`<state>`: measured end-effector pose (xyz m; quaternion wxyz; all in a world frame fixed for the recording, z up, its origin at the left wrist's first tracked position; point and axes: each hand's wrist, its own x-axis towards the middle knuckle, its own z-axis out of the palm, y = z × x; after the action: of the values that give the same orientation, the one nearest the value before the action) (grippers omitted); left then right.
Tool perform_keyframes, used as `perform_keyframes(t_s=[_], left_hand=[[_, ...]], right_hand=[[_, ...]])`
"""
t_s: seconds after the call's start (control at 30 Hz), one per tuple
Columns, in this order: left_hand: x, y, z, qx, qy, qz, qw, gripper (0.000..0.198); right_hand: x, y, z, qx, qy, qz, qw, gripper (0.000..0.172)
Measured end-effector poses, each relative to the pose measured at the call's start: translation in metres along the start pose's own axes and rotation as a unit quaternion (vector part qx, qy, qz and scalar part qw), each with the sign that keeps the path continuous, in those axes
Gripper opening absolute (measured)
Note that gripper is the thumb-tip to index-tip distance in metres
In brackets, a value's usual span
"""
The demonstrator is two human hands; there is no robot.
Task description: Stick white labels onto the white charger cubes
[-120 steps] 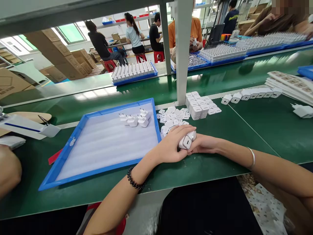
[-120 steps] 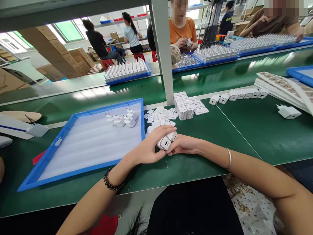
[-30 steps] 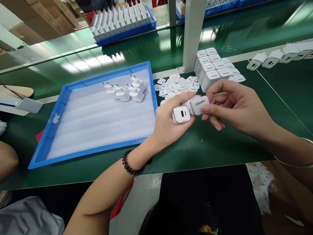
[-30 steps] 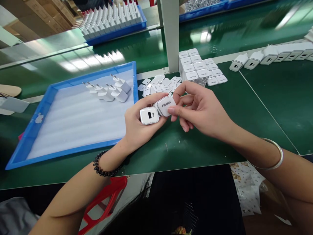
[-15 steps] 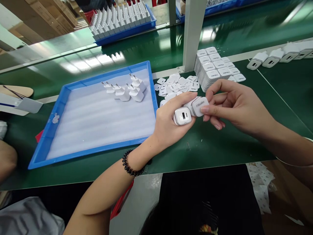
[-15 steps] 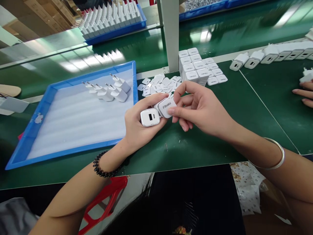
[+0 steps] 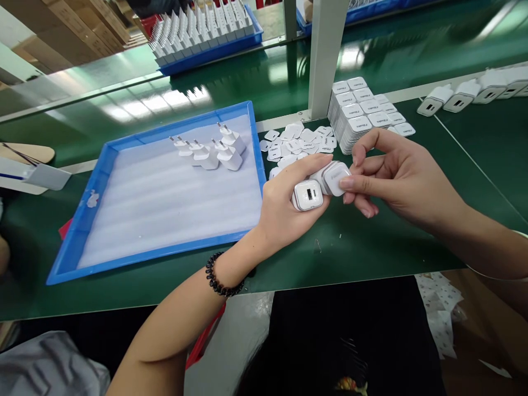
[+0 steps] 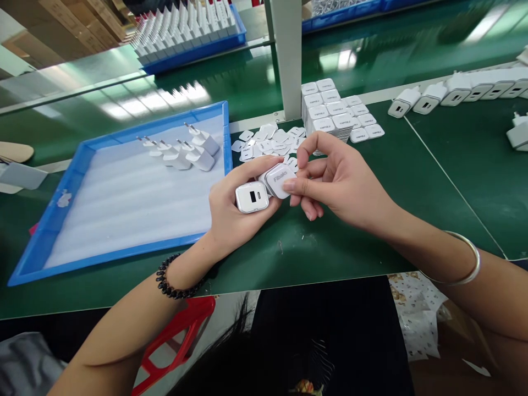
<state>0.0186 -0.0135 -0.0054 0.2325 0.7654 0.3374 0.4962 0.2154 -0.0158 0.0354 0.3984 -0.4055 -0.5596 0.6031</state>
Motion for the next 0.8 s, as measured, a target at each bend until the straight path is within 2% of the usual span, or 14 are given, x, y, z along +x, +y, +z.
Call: perform_keyframes(t_s=[0.5, 0.8], left_hand=[[-0.002, -0.002, 0.002, -0.003, 0.003, 0.033, 0.999, 0.035], [-0.002, -0.005, 0.002, 0.023, 0.006, 0.086, 0.996, 0.037]], right_hand=[[0.01, 0.003, -0.015, 0.114, -0.082, 0.118, 0.983, 0.033], [0.007, 0.001, -0.014, 0.104, -0.085, 0.097, 0.986, 0.029]])
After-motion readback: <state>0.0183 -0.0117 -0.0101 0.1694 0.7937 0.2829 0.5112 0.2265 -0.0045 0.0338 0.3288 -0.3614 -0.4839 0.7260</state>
